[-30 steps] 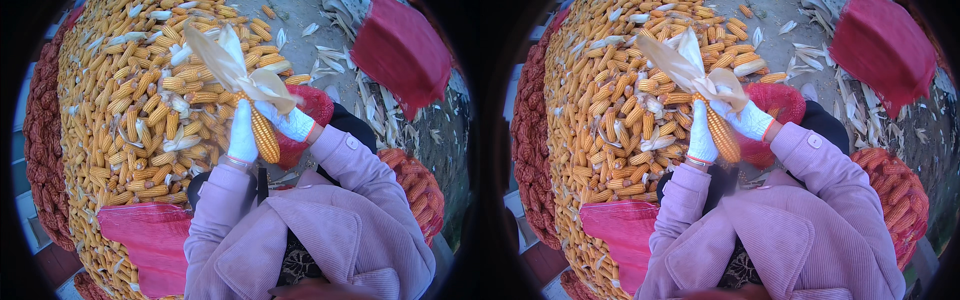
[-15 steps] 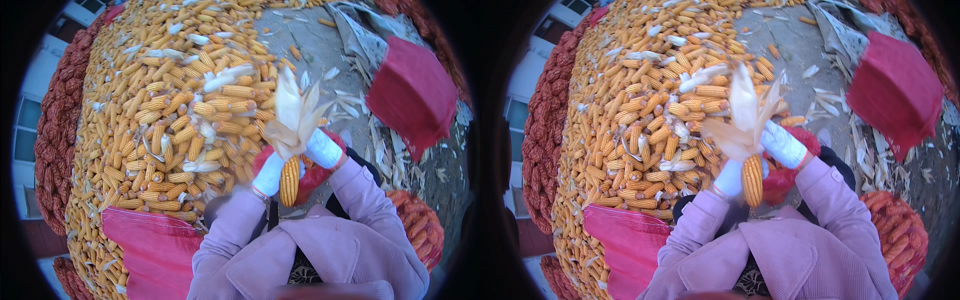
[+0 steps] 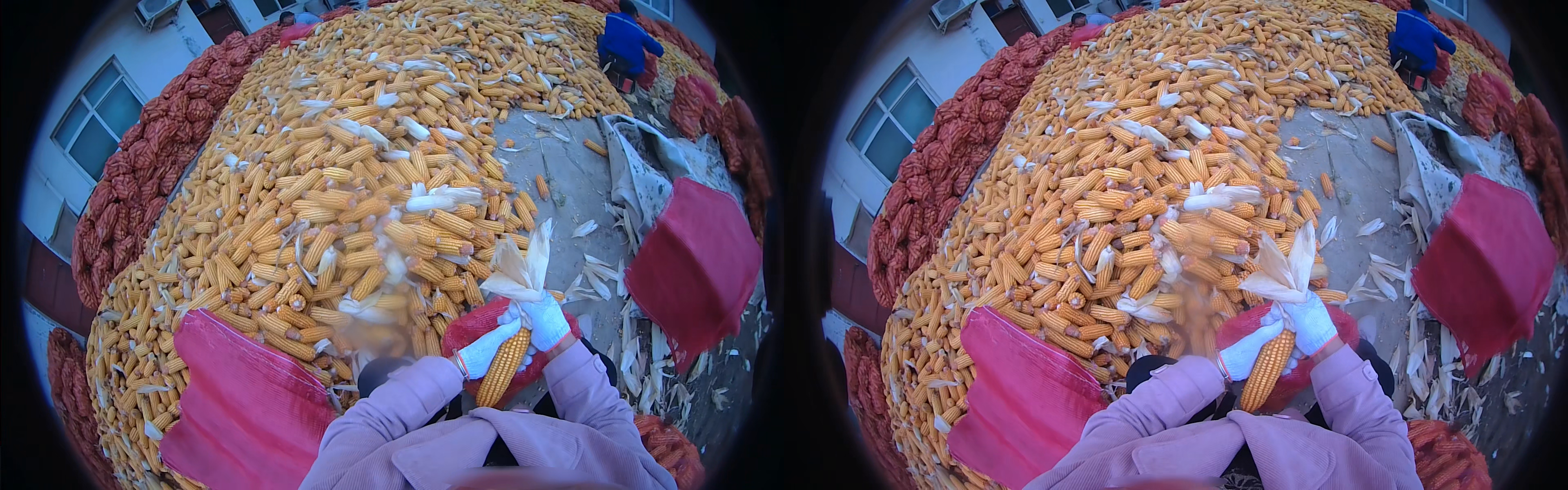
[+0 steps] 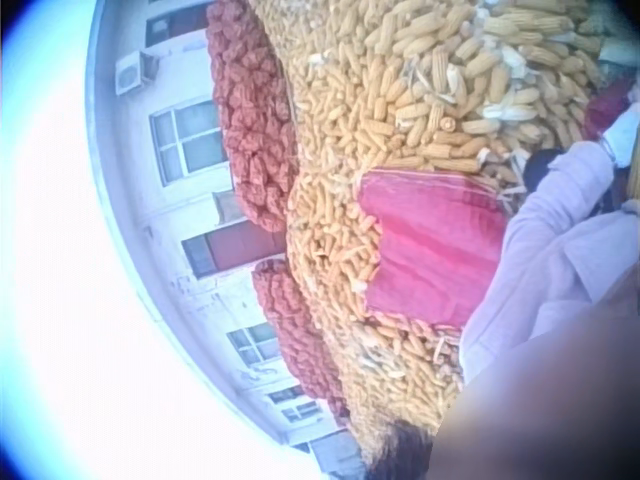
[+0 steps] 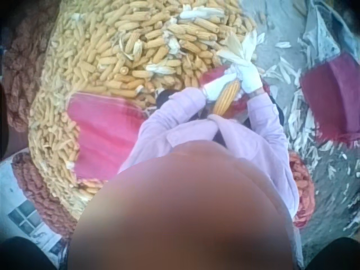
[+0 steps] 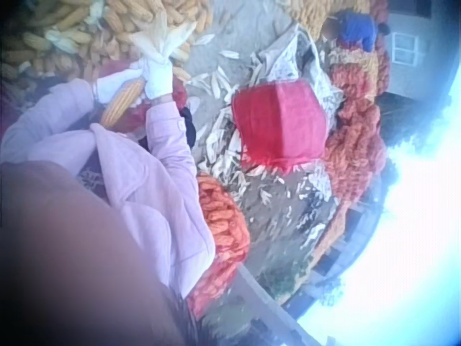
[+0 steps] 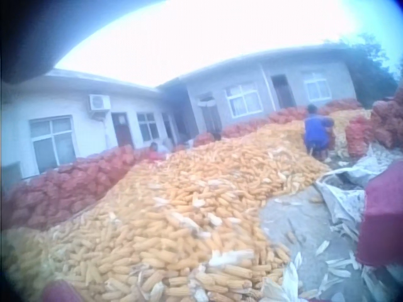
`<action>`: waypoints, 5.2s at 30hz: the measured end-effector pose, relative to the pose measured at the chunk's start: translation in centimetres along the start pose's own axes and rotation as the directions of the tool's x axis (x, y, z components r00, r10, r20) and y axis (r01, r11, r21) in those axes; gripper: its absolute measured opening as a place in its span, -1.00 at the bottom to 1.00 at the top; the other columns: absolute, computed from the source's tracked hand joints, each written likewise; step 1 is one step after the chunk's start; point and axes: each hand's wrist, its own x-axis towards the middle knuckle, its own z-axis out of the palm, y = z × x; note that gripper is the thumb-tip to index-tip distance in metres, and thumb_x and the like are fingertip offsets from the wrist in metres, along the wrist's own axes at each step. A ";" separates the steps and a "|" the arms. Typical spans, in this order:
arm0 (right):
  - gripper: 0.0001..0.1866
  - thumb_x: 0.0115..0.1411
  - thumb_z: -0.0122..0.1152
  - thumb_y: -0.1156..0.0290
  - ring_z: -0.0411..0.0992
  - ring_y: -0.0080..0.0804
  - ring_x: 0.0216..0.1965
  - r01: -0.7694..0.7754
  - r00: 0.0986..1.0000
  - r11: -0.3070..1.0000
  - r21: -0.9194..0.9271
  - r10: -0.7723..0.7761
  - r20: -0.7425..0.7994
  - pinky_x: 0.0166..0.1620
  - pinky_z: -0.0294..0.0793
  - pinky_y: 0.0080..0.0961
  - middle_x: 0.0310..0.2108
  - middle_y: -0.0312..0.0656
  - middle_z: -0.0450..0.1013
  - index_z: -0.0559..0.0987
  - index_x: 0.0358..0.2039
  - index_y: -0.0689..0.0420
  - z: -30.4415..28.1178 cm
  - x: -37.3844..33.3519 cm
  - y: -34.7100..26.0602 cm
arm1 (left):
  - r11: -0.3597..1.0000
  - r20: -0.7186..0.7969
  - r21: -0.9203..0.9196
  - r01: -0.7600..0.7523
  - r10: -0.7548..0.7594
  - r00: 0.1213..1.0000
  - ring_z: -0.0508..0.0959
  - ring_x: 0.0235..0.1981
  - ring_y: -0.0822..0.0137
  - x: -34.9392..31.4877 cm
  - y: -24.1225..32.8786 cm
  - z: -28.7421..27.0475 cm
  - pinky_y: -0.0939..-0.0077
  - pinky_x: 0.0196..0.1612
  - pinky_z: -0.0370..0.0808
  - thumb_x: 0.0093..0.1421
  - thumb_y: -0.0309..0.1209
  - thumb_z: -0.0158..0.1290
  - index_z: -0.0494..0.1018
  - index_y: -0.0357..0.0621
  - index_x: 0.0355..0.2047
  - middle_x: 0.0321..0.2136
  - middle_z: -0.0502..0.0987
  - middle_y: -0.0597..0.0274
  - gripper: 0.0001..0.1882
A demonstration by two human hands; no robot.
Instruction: The person sits on the ground and repeatedly picks up dried corn cobs from a large pile, removes husks by hand, and places the cobs into a red mesh bag. The bag gradually fills as more cobs are added.
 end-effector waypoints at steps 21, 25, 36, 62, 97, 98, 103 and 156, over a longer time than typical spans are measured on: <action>-0.72 0.46 0.03 0.19 0.09 -0.59 -0.75 0.162 0.985 0.955 0.250 -0.142 -0.098 -0.58 0.29 -0.53 -0.71 -0.44 0.16 0.49 -0.26 0.14 2.5 0.1 -2.2 | 0.874 -0.096 0.385 -0.297 0.358 0.929 0.58 -0.30 0.41 0.1 0.4 1.9 0.52 -0.22 0.54 0.16 -0.44 0.25 0.38 -0.20 0.03 -0.25 0.54 0.25 -0.56; -0.66 0.49 -0.05 0.09 -0.01 -0.58 -0.77 0.184 0.983 0.843 0.506 -0.147 -0.112 -0.57 0.29 -0.46 -0.74 -0.48 0.03 0.46 -0.30 0.07 2.5 1.1 -2.2 | 0.935 -0.194 0.158 -0.318 0.345 0.918 0.60 -0.28 0.33 0.6 -1.1 2.8 0.39 -0.18 0.57 0.16 -0.34 0.22 0.37 -0.18 0.06 -0.24 0.55 0.22 -0.52; -0.58 0.50 -0.14 -0.01 -0.03 -0.61 -0.78 -0.219 0.922 0.853 0.473 0.022 0.387 -0.60 0.10 -0.52 -0.76 -0.48 0.03 0.47 -0.30 0.05 -0.8 -2.8 -4.6 | 0.508 0.196 0.829 -0.236 0.131 0.972 0.63 -0.24 0.24 -1.2 3.7 3.3 0.35 -0.09 0.55 -0.07 -0.34 0.38 0.47 -0.23 -0.08 -0.31 0.60 0.19 -0.46; -0.11 0.18 0.39 0.08 0.41 0.03 0.22 0.392 0.871 0.214 -0.895 -0.400 0.286 0.26 0.38 -0.26 0.20 0.21 0.37 0.21 0.39 0.19 -4.1 -13.4 0.8 | 0.820 -0.249 -0.113 -0.561 0.524 0.815 0.50 -0.05 0.32 -3.0 -0.1 2.4 0.34 0.10 0.44 0.43 -0.17 0.02 0.37 -0.21 0.04 -0.10 0.50 0.12 -0.63; -0.66 0.32 0.09 0.28 0.59 -0.06 -0.08 -0.142 0.922 0.077 -0.987 -0.353 -0.160 0.01 0.55 -0.23 -0.06 0.03 0.59 0.60 0.04 0.10 -25.4 17.0 -2.1 | 0.191 -0.693 0.706 0.682 -0.013 0.721 0.53 0.08 -0.19 1.1 -2.8 -7.1 0.11 0.14 0.46 0.06 -0.28 0.15 -0.04 -0.16 0.45 0.06 0.53 -0.25 -0.02; -0.66 0.30 0.07 0.30 0.58 0.00 -0.06 -0.150 0.941 0.016 -0.989 -0.304 -0.148 0.02 0.55 -0.17 -0.06 0.06 0.58 0.60 0.03 0.10 -27.2 17.5 -1.0 | 0.162 -0.684 0.722 0.672 0.022 0.729 0.47 0.15 -0.21 1.5 -2.3 -6.7 0.10 0.16 0.45 0.06 -0.23 0.25 -0.10 -0.14 0.47 0.21 0.38 -0.26 0.06; -0.67 0.29 0.04 0.37 0.51 -0.02 0.06 -0.231 0.972 -0.282 -0.931 -0.100 -0.211 0.09 0.50 -0.14 0.01 0.03 0.54 0.58 0.03 0.07 -32.7 20.3 7.0 | 0.008 -0.548 0.812 0.583 0.352 0.759 0.28 0.28 -0.29 2.9 -0.5 -6.0 0.00 0.28 0.32 -0.01 -0.19 0.41 -0.02 -0.22 0.44 0.34 0.14 -0.31 0.13; -0.17 0.19 0.39 0.22 0.39 -0.33 0.21 0.296 0.951 0.589 -0.752 -0.255 0.175 0.25 0.35 -0.44 0.18 0.03 0.41 0.23 0.35 0.31 3.8 -1.2 0.9 | 0.830 -0.383 -0.184 -0.526 0.432 0.817 0.48 0.15 0.16 -1.2 2.9 -1.1 0.23 0.20 0.48 0.42 -0.14 0.04 0.27 -0.15 0.26 0.15 0.43 0.10 -0.47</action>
